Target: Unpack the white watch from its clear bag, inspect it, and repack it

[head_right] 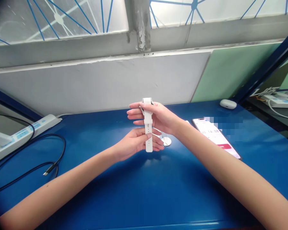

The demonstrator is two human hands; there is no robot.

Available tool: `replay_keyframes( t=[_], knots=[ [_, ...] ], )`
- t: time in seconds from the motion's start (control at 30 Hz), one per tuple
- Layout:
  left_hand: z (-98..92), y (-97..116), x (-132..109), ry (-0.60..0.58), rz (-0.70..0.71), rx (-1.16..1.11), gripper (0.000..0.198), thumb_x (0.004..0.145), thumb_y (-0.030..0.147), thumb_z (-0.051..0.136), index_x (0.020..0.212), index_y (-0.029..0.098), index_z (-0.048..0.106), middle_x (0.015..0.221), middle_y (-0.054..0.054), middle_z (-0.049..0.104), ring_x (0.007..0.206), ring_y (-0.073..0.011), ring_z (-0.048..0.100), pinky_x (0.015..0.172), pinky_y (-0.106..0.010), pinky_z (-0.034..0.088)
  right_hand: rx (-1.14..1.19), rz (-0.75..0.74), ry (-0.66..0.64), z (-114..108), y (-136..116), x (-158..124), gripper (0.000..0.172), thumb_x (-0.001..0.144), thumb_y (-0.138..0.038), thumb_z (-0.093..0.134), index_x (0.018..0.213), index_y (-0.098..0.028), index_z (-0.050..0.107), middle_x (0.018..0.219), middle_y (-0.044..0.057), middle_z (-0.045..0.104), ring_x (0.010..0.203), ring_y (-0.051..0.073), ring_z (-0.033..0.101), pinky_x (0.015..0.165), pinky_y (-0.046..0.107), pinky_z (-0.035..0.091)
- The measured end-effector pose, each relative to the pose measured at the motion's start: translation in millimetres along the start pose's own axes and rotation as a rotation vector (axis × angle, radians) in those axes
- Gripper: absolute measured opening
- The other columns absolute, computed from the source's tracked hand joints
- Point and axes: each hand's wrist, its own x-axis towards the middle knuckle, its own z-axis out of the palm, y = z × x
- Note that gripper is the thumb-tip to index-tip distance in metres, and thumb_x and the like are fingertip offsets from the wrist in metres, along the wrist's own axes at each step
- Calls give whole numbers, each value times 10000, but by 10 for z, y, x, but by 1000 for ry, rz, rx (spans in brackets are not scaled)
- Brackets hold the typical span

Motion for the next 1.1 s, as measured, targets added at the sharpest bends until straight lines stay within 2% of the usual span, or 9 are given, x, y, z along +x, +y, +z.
replay_keyframes(
  t=[0.27,0.5,0.7,0.9,1.1],
  knots=[
    [-27,19,5,-56,-9,28,392,878,407,682,1079,70,681,1103,-218,709,1027,-324,699,982,-498,493,100,-41,69,8,13,10,242,965,-213,509,1105,-146,695,1008,91,759,910,166,721,824,263,602],
    [-24,36,-4,-30,-34,22,442,836,402,740,1163,117,652,1131,-198,710,1007,-327,709,944,-492,511,91,28,38,-29,12,25,259,966,-258,514,1085,-127,704,1029,113,750,899,179,717,802,268,602],
    [-34,39,-4,-37,-12,14,439,815,409,758,1107,85,703,1162,-206,698,1130,-349,652,1017,-481,473,107,24,20,-51,19,31,261,970,-245,507,1095,-123,700,1014,104,749,873,176,717,795,273,603],
    [-19,41,-4,-45,-17,-37,419,824,373,750,1098,61,694,1144,-229,697,1105,-364,664,1010,-505,474,206,35,16,-43,16,25,275,979,-183,457,1082,-86,692,949,101,749,850,160,718,823,250,586],
    [-37,33,7,-19,-11,-60,337,842,321,724,1056,62,696,1123,-224,703,1027,-341,699,960,-484,505,317,54,14,-83,29,35,279,987,-195,448,1141,-104,661,849,38,695,720,127,667,691,230,581]
  ],
)
